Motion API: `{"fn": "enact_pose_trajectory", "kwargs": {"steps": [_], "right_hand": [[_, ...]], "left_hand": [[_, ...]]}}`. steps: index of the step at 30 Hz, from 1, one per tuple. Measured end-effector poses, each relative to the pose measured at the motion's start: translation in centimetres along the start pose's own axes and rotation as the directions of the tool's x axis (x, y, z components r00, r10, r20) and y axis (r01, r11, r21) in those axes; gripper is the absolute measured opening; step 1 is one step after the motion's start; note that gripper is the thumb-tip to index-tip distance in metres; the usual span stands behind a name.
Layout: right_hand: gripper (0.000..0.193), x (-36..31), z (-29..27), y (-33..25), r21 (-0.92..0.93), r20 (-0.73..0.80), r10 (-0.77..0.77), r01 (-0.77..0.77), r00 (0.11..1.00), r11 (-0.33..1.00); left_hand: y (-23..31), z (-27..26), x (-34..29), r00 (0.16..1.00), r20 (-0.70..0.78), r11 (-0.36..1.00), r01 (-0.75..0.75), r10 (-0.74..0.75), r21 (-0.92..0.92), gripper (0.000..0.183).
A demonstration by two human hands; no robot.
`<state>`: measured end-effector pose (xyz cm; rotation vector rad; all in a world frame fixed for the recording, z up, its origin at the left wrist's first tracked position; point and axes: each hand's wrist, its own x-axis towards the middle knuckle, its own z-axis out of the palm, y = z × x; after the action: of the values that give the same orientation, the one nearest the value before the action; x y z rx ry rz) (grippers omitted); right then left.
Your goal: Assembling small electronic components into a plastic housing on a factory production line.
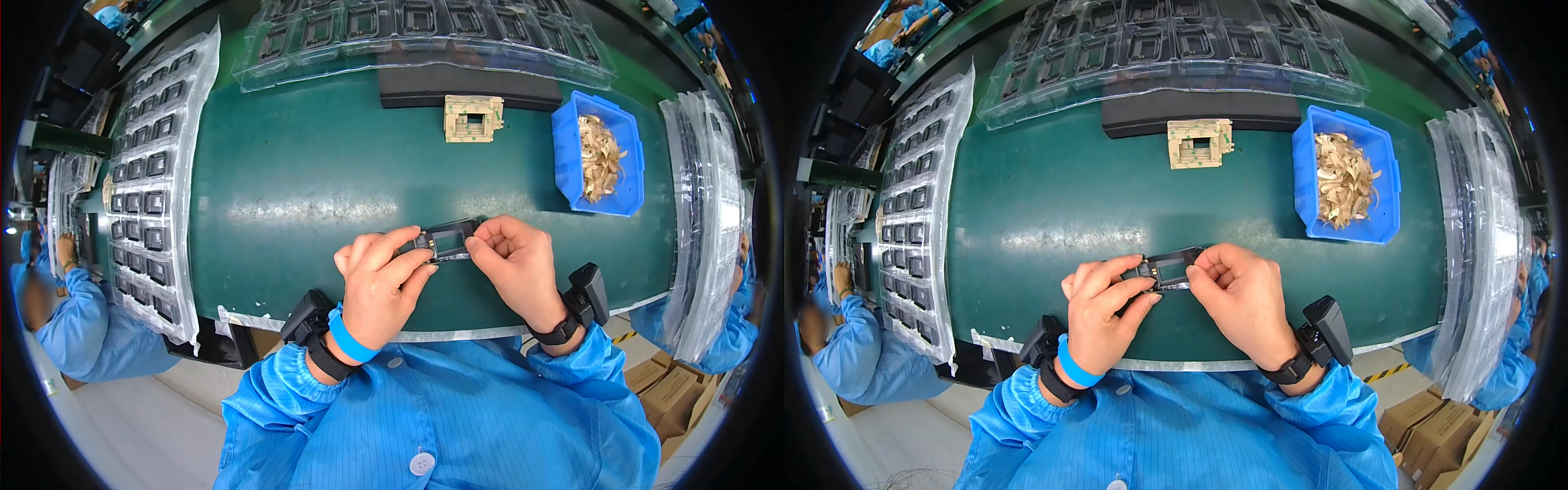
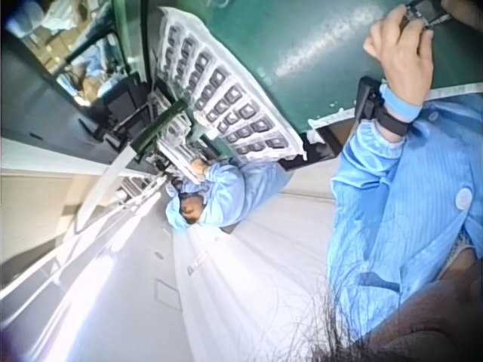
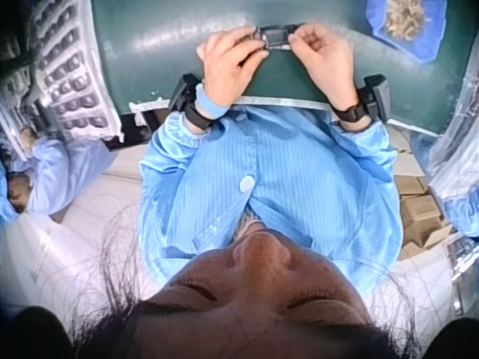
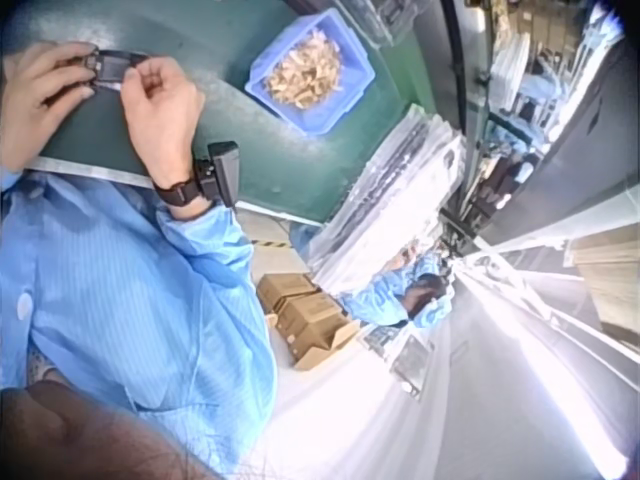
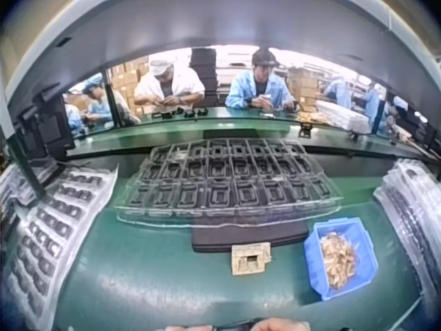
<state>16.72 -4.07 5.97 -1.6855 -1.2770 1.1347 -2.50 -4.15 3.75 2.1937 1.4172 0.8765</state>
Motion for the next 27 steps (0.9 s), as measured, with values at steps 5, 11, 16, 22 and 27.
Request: {"fn": "enact_pose_trajectory", "kwargs": {"steps": [5,11,16,22,27], "right_hand": [[0.011,-0.05,0.02,-0.05,0.001,-0.004,-0.006,0.006,1.000,1.000],[0.010,-0.03,0.21,0.16,-0.010,-0.015,-0.020,0.019,1.000,1.000],[0.010,-0.04,0.39,0.43,-0.048,-0.053,-0.103,0.100,0.993,0.994],[0.010,-0.18,0.46,0.54,-0.069,-0.054,-0.090,0.086,0.994,0.994],[0.011,-0.09,0.35,0.12,-0.074,-0.045,-0.090,0.086,0.995,0.993]], "left_hand": [[0.06,-0.02,0.08,1.000,0.001,1.000,-0.006,0.006,0.006,0.021],[0.09,0.19,0.05,0.998,-0.032,0.998,-0.047,0.049,0.041,0.021],[0.31,0.11,0.11,0.996,-0.046,0.993,-0.071,0.075,0.093,0.022],[0.31,0.25,-0.19,0.997,-0.024,0.992,-0.070,0.073,0.108,0.031],[0.60,0.17,-0.15,0.995,0.020,0.979,-0.099,0.097,0.181,0.034]]}}
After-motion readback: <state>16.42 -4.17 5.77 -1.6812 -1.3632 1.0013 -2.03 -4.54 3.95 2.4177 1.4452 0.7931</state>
